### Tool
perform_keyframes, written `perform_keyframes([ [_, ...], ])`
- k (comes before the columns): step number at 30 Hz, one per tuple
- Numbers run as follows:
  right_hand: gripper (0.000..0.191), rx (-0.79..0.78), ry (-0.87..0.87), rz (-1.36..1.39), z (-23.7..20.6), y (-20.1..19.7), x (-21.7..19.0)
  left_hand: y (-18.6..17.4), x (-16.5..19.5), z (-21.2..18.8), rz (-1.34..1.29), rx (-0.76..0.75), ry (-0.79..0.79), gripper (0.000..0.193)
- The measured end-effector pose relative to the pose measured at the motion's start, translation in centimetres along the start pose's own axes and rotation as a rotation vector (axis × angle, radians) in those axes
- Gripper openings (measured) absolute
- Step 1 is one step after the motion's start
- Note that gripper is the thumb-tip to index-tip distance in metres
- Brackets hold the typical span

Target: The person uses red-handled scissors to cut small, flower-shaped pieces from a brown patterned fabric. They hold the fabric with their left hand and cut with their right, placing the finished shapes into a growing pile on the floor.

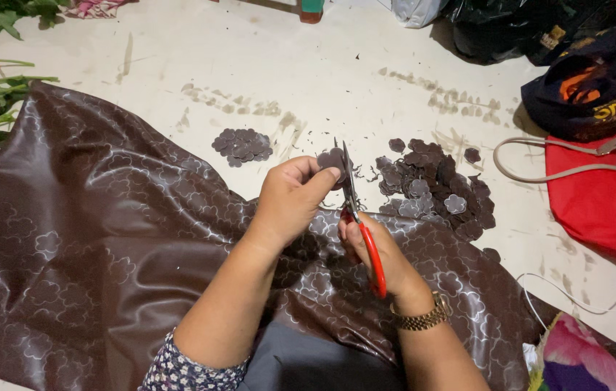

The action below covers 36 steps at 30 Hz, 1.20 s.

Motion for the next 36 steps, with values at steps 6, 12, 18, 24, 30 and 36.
perform_keyframes([
  [6, 0.048, -0.070, -0.060, 0.061, -0.2, 0.7, -0.6, 0.1, 0.4, -0.4, 0.175, -0.034, 0.003, 0.015],
  [12, 0.050, -0.038, -0.061, 0.054, -0.2, 0.4, -0.8, 0.2, 0.2, -0.2, 0.084, -0.023, 0.034, 0.016],
  [18, 0.049, -0.022, -0.037, 0.044, -0.2, 0.4, -0.6, -0.1, -0.6, -0.2, 0.061, -0.009, -0.011, 0.017],
  [24, 0.047, -0.057, -0.060, 0.001, -0.2, 0.4, -0.2, 0.2, 0.0, -0.1, 0.027, -0.017, 0.061, 0.008],
  [30, 0.051, -0.117, -0.080, 0.176, -0.4, 0.9, 0.1, 1.0, 0.0, -0.3, -0.006, -0.100, 0.006, 0.010],
  [36, 0.054, -0.113, -0.093, 0.167, -0.3, 1.0, 0.0, 1.2, -0.2, -0.3, -0.038, -0.109, -0.046, 0.010],
])
Point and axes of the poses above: each hand's wrist, its own z-axis towards the middle knuckle, its own y-axis out of the palm, x = y × z, the point moved 9 cm from there along z, towards the middle knuckle, and after that the axes turned 1 degree about -z, right-handed, at the moved point
